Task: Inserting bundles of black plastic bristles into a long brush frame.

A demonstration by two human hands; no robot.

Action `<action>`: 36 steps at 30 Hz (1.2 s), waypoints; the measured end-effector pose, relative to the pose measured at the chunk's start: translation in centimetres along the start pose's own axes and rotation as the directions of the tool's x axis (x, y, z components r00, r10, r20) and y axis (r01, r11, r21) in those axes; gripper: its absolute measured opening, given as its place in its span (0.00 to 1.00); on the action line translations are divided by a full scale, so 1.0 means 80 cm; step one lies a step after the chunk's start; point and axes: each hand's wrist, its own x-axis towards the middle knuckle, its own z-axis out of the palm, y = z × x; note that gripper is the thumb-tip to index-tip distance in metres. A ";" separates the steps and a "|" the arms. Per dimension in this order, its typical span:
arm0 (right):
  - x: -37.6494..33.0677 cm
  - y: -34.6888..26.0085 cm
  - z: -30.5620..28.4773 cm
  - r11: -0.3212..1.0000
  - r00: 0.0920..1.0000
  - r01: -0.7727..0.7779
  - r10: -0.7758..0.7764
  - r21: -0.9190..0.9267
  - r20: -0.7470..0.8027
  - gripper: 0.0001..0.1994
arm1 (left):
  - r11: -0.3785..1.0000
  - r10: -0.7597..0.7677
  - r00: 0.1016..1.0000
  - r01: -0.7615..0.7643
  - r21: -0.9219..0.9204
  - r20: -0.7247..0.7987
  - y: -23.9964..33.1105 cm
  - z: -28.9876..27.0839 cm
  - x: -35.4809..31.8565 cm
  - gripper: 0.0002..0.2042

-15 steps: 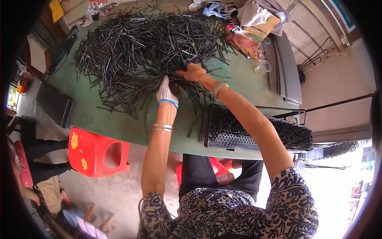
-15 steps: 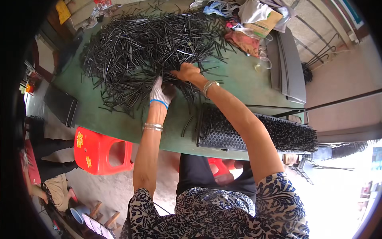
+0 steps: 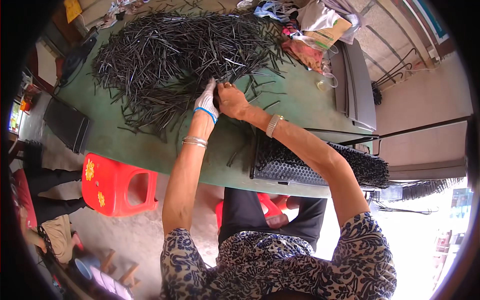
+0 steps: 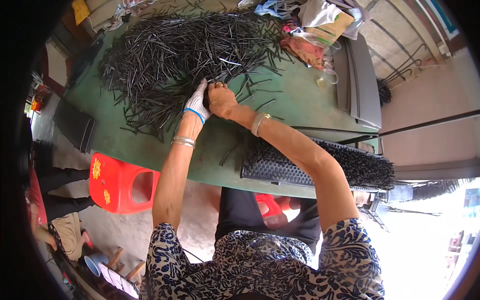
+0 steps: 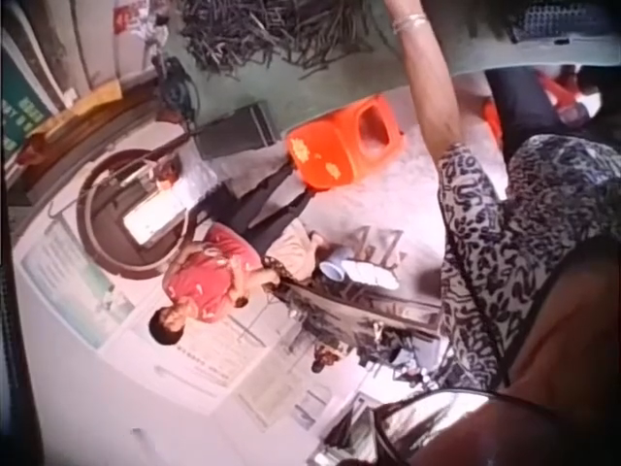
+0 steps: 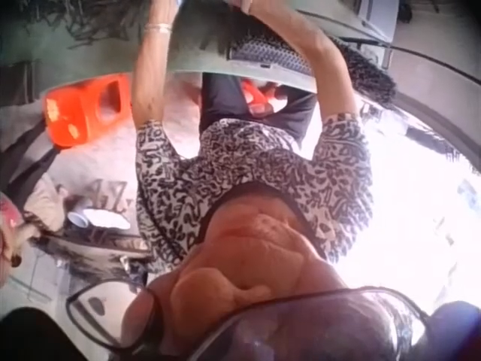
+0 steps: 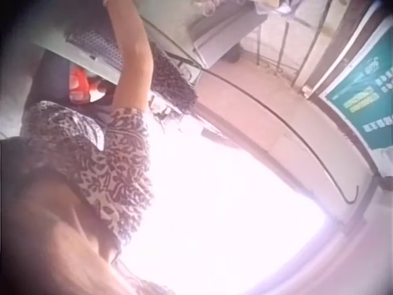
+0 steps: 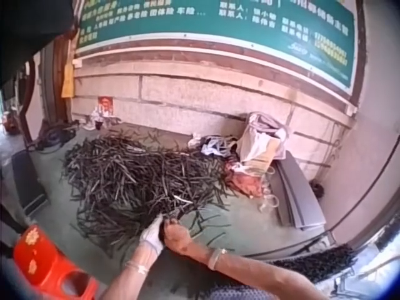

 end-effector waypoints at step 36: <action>-0.049 0.039 -0.143 0.999 0.995 0.031 -0.031 0.008 0.097 0.12 | 0.990 -0.124 0.904 0.141 -0.011 0.408 0.119 -0.031 -0.075 0.12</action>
